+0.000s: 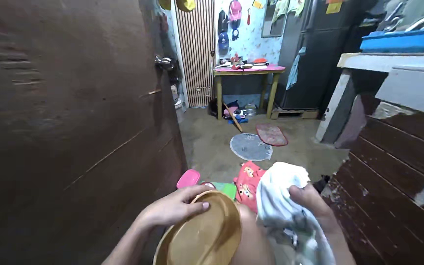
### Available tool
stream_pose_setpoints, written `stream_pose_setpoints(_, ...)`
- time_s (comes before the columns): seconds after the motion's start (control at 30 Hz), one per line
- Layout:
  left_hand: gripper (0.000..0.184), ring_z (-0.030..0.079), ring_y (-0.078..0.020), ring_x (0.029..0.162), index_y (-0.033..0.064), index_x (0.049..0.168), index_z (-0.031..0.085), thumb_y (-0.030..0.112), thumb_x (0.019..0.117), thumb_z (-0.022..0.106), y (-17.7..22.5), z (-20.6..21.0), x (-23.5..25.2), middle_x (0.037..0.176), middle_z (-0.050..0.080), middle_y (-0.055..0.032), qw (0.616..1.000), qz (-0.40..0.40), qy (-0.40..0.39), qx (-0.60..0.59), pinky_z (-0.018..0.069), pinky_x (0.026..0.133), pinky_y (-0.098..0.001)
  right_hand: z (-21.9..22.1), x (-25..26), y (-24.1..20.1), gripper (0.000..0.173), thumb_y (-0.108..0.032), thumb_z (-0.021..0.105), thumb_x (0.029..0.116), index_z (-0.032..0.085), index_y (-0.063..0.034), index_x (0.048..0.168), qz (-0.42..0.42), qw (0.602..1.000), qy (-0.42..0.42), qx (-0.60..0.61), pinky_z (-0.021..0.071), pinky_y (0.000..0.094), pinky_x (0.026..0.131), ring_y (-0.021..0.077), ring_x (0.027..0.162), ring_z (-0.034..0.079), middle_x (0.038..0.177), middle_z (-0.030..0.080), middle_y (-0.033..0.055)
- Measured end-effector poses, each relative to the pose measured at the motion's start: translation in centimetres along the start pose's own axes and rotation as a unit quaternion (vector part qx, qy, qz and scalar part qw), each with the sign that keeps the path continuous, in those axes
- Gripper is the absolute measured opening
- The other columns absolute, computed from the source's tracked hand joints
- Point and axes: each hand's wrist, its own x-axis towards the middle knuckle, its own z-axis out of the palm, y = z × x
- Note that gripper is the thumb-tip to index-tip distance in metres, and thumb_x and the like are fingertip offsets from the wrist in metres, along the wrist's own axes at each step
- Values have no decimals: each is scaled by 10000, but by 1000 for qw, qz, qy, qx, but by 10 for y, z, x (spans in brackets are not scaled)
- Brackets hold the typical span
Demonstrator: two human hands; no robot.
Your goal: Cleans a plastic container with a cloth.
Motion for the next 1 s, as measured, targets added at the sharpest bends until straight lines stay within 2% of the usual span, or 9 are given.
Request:
stream_pose_setpoints(0.07,403,666,-108,1056,161,1402,589,375,1074,491,-21,-14,38,1206,687,-39,998,7,-45,-45,549,961,-367,3,32,14,188,-272,764,890,693,-148,1012,11,979,-184,-85,603,216,768,-12,801,696,868,738,-106)
stream_pose_setpoints(0.13,384,659,-104,1079,146,1382,607,343,1080,475,-46,-17,76,1215,690,-35,995,21,-41,-92,538,984,-367,14,72,39,323,-358,715,955,715,-49,1050,-9,877,-389,-283,584,386,822,145,854,700,903,726,51)
stream_pose_setpoints(0.2,366,653,-104,1104,142,1381,604,300,1080,470,-69,-21,107,1234,684,-35,989,1,-22,-143,532,1001,-365,21,103,54,458,-468,664,966,688,-14,1028,-13,783,-455,-424,548,553,806,303,859,694,879,697,158)
stream_pose_setpoints(0.27,373,647,-106,1128,146,1389,605,302,1076,476,-86,-33,128,1263,677,-29,984,-2,-15,-177,525,1017,-367,11,136,62,402,-433,620,1002,719,-47,955,-69,822,-378,-419,574,454,763,224,798,690,829,700,100)
stream_pose_setpoints(0.33,369,648,-96,1104,150,1392,598,303,1079,476,-87,-49,142,1245,677,-19,982,2,-15,-189,532,996,-352,-2,168,65,374,-355,586,1044,657,-55,833,-106,914,-280,-272,467,262,549,83,588,542,670,573,15)
stream_pose_setpoints(0.4,376,657,-97,1086,157,1407,592,308,1080,483,-83,-59,153,1234,685,-19,980,7,-20,-200,542,978,-346,-8,188,57,283,-355,570,1051,613,-105,926,-45,960,-265,-77,443,188,535,19,580,500,690,523,-40)
stream_pose_setpoints(0.5,367,657,-103,1090,165,1409,589,300,1087,476,-82,-62,163,1235,683,-25,976,13,-40,-212,540,989,-349,-6,200,53,280,-460,553,1022,600,-187,1067,92,914,-295,263,499,234,627,77,703,576,825,554,-17)
stream_pose_setpoints(0.57,369,661,-107,1080,169,1412,591,302,1089,473,-82,-61,164,1227,687,-34,977,11,-41,-207,539,985,-353,-2,202,54,284,-465,552,1007,618,-197,1074,121,874,-288,373,497,254,701,98,774,597,863,578,-10)
stream_pose_setpoints(1.0,377,664,-120,1088,171,1443,566,258,1087,481,-56,10,81,1253,682,-32,974,13,-21,-226,545,983,-353,13,82,37,172,-176,579,938,613,-146,1104,110,847,-226,468,516,322,806,157,866,627,905,604,37)
